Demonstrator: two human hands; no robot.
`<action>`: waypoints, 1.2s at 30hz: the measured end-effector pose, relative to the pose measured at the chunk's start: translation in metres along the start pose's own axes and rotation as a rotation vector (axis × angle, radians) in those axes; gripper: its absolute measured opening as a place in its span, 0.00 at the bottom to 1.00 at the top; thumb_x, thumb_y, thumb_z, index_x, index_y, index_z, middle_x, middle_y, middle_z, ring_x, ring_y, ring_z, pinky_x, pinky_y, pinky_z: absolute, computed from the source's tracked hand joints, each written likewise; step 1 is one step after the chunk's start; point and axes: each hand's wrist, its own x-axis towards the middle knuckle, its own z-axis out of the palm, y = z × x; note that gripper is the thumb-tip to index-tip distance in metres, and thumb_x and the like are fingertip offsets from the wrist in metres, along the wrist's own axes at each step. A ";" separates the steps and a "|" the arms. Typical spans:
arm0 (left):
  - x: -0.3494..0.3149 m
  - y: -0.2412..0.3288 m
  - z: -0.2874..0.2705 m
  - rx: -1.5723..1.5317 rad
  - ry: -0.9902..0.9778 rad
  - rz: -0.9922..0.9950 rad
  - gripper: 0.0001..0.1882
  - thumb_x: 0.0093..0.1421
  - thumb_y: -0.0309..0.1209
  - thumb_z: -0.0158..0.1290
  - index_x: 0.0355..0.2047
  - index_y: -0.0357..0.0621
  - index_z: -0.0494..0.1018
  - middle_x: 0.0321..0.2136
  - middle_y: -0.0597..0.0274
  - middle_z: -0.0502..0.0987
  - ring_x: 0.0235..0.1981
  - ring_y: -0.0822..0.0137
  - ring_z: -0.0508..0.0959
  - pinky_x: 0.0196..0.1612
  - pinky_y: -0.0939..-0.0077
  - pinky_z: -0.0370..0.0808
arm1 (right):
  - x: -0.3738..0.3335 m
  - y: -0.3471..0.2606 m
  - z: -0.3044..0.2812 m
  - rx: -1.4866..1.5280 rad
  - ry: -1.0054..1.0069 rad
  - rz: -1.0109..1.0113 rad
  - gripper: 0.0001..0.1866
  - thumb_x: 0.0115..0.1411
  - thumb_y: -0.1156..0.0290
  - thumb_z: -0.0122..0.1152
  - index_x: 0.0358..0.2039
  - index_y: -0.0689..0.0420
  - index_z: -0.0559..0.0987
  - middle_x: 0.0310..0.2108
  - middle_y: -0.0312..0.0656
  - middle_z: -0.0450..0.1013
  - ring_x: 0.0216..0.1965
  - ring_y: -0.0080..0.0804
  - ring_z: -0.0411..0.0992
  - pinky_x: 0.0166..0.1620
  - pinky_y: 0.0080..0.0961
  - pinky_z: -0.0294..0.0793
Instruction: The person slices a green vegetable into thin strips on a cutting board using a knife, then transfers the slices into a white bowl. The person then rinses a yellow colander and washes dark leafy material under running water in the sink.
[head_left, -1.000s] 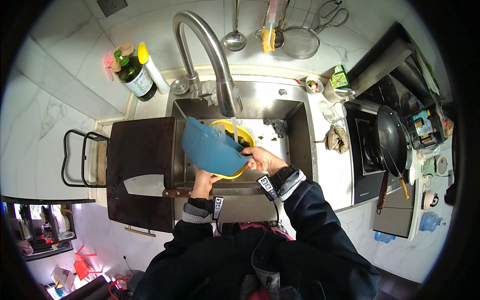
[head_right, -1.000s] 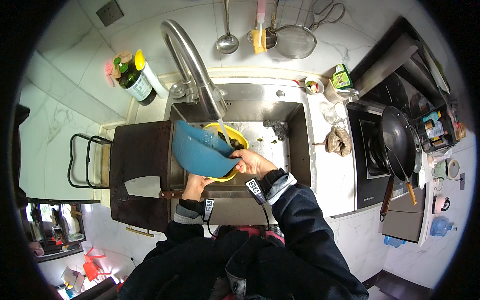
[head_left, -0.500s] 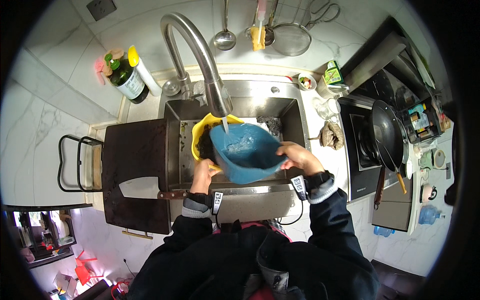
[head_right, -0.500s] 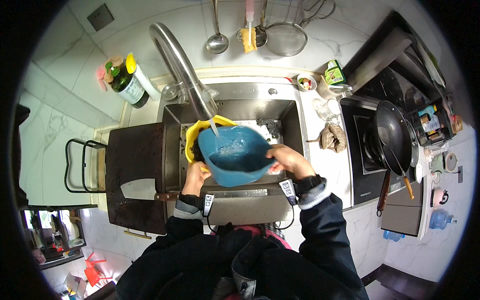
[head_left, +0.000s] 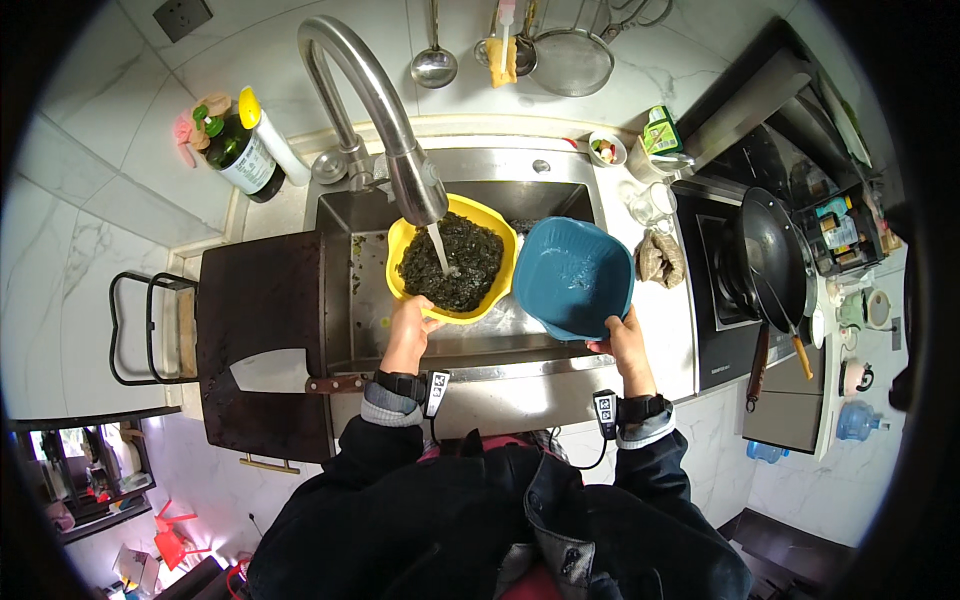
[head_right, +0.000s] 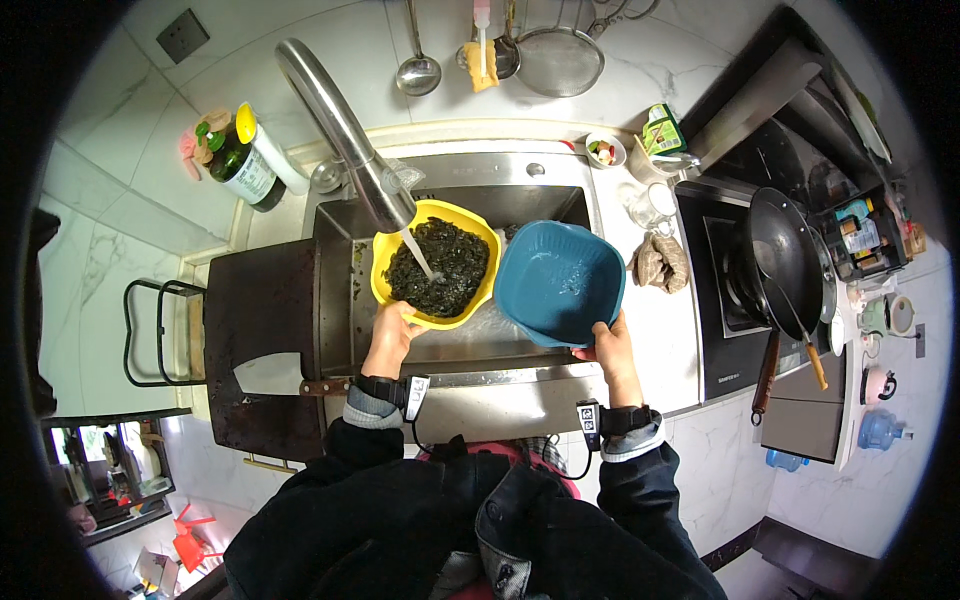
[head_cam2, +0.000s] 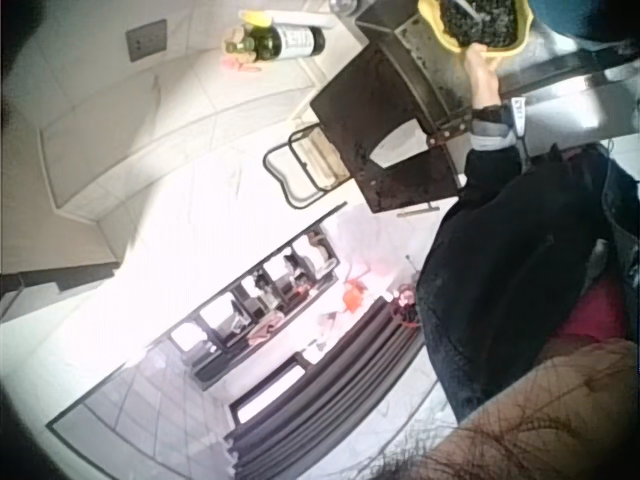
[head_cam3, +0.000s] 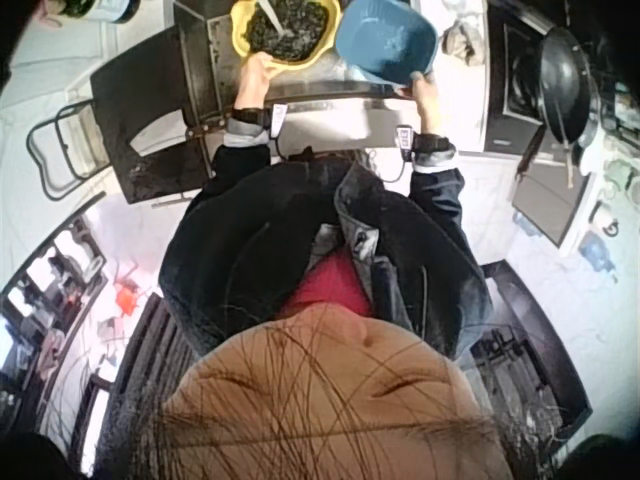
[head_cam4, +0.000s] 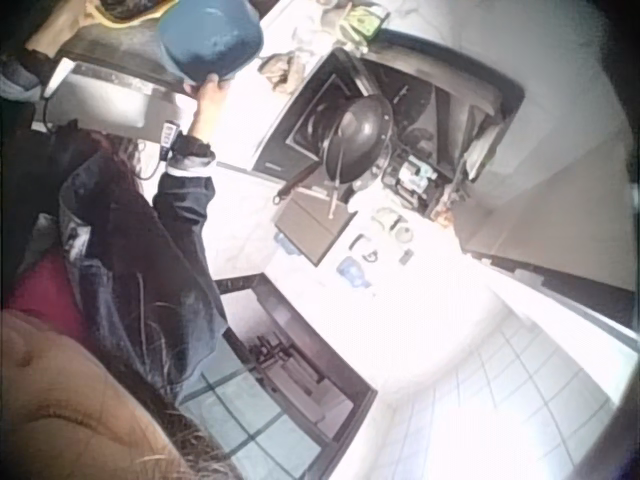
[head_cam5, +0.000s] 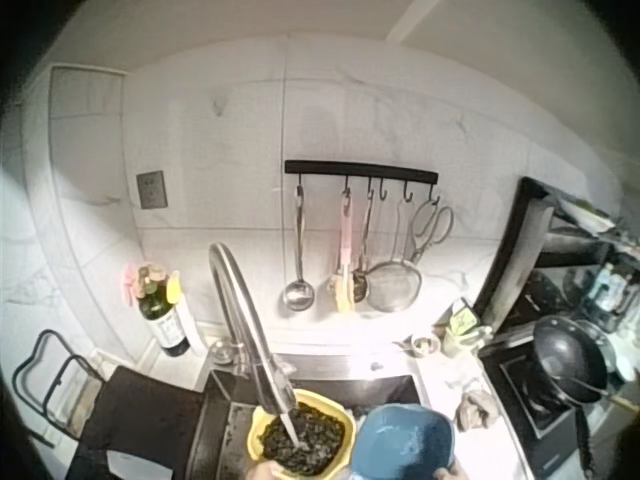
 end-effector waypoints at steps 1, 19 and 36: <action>-0.002 0.002 0.000 0.024 -0.029 0.029 0.21 0.47 0.20 0.43 0.45 0.37 0.63 0.40 0.54 0.71 0.42 0.54 0.75 0.41 0.48 0.77 | 0.001 0.002 0.001 -0.006 0.007 -0.017 0.26 0.55 0.78 0.40 0.57 0.55 0.58 0.38 0.52 0.70 0.21 0.37 0.74 0.19 0.23 0.79; -0.020 0.026 -0.029 -0.050 0.292 0.212 0.37 0.44 0.18 0.42 0.57 0.53 0.54 0.52 0.56 0.63 0.48 0.54 0.71 0.40 0.53 0.78 | 0.002 -0.043 0.076 -0.635 0.052 -0.336 0.33 0.54 0.76 0.44 0.63 0.55 0.55 0.24 0.55 0.75 0.18 0.39 0.75 0.27 0.31 0.78; -0.008 -0.004 0.007 0.050 0.032 0.012 0.32 0.44 0.20 0.44 0.52 0.53 0.54 0.49 0.54 0.64 0.47 0.52 0.70 0.37 0.50 0.78 | -0.027 -0.119 0.109 -1.404 0.417 -0.861 0.42 0.47 0.78 0.52 0.65 0.48 0.52 0.60 0.51 0.59 0.22 0.47 0.75 0.26 0.37 0.76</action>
